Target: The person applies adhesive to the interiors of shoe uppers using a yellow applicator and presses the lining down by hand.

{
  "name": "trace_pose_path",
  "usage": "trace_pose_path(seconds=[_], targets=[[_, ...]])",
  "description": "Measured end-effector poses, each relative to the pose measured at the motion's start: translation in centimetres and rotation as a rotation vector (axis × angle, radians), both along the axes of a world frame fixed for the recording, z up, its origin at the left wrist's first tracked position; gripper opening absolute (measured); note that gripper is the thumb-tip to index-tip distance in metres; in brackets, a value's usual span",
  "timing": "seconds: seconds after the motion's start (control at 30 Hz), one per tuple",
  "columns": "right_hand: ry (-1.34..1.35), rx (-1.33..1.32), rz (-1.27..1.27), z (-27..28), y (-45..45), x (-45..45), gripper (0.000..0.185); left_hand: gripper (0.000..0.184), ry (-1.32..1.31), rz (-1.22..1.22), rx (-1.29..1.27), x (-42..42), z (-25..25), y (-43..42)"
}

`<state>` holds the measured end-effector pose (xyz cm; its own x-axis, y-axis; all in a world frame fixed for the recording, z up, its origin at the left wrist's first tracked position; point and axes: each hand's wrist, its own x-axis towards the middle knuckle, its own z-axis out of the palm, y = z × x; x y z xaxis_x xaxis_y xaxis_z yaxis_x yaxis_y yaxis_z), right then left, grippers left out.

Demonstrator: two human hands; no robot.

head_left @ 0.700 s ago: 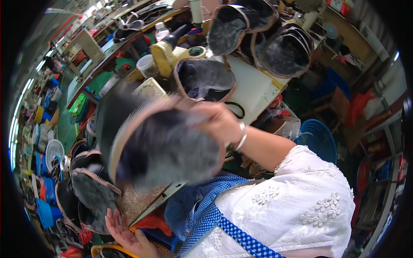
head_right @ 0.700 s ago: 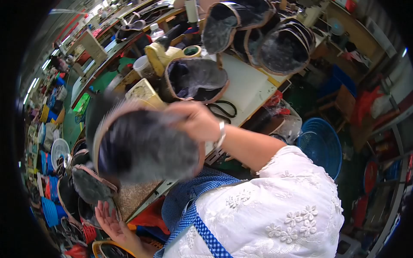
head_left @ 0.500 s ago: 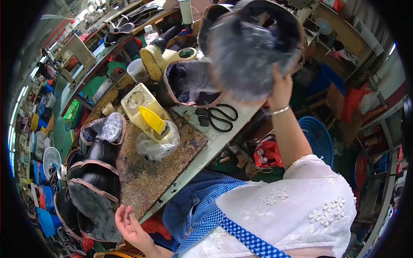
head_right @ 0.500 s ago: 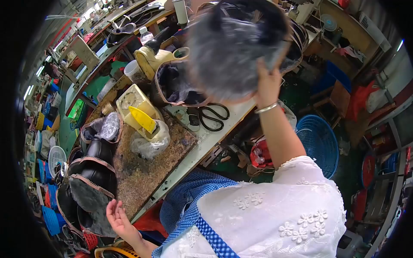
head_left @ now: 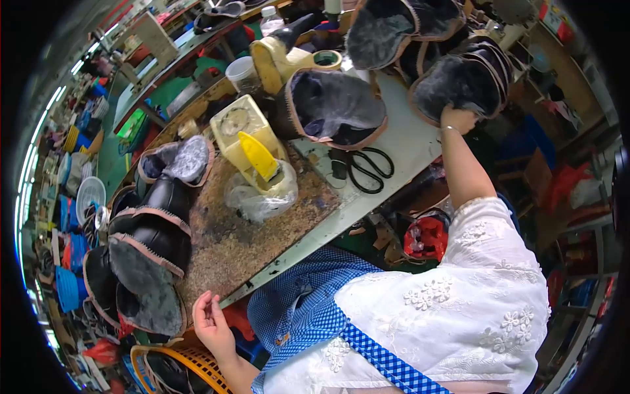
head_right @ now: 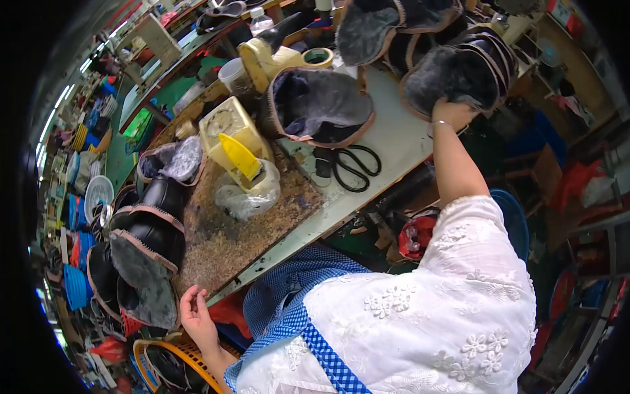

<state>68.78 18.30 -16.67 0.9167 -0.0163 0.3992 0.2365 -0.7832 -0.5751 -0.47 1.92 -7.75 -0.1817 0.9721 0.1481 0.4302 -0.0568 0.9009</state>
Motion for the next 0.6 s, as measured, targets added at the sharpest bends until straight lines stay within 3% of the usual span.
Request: trace_pose_path(seconds=[0.07, 0.17, 0.33, 0.43, 0.6], targets=[[-0.052, 0.073, -0.159, -0.2, -0.9, -1.9, 0.078, 0.018, -0.013, 0.017, -0.034, -0.8, -0.7, -0.9], [-0.001, 0.139, -0.158, -0.8, -2.8, -2.7, 0.093, 0.017, -0.026, 0.052, -0.111, -2.6, -1.8, -1.7], [0.215, 0.557, -0.024, -2.4, -4.9, -0.7, 0.112, 0.014, 0.052, 0.042, -0.039, -2.6, -1.1, -0.9], [0.319, 0.452, -0.244, -1.6, -4.2, -0.7, 0.099, 0.012, 0.117, 0.07, 0.129, -2.0, -1.8, 0.1], [0.431, 0.543, -0.106, -1.3, -5.9, 0.9, 0.105, 0.013, 0.178, 0.137, 0.128, -3.1, -2.6, 0.0]])
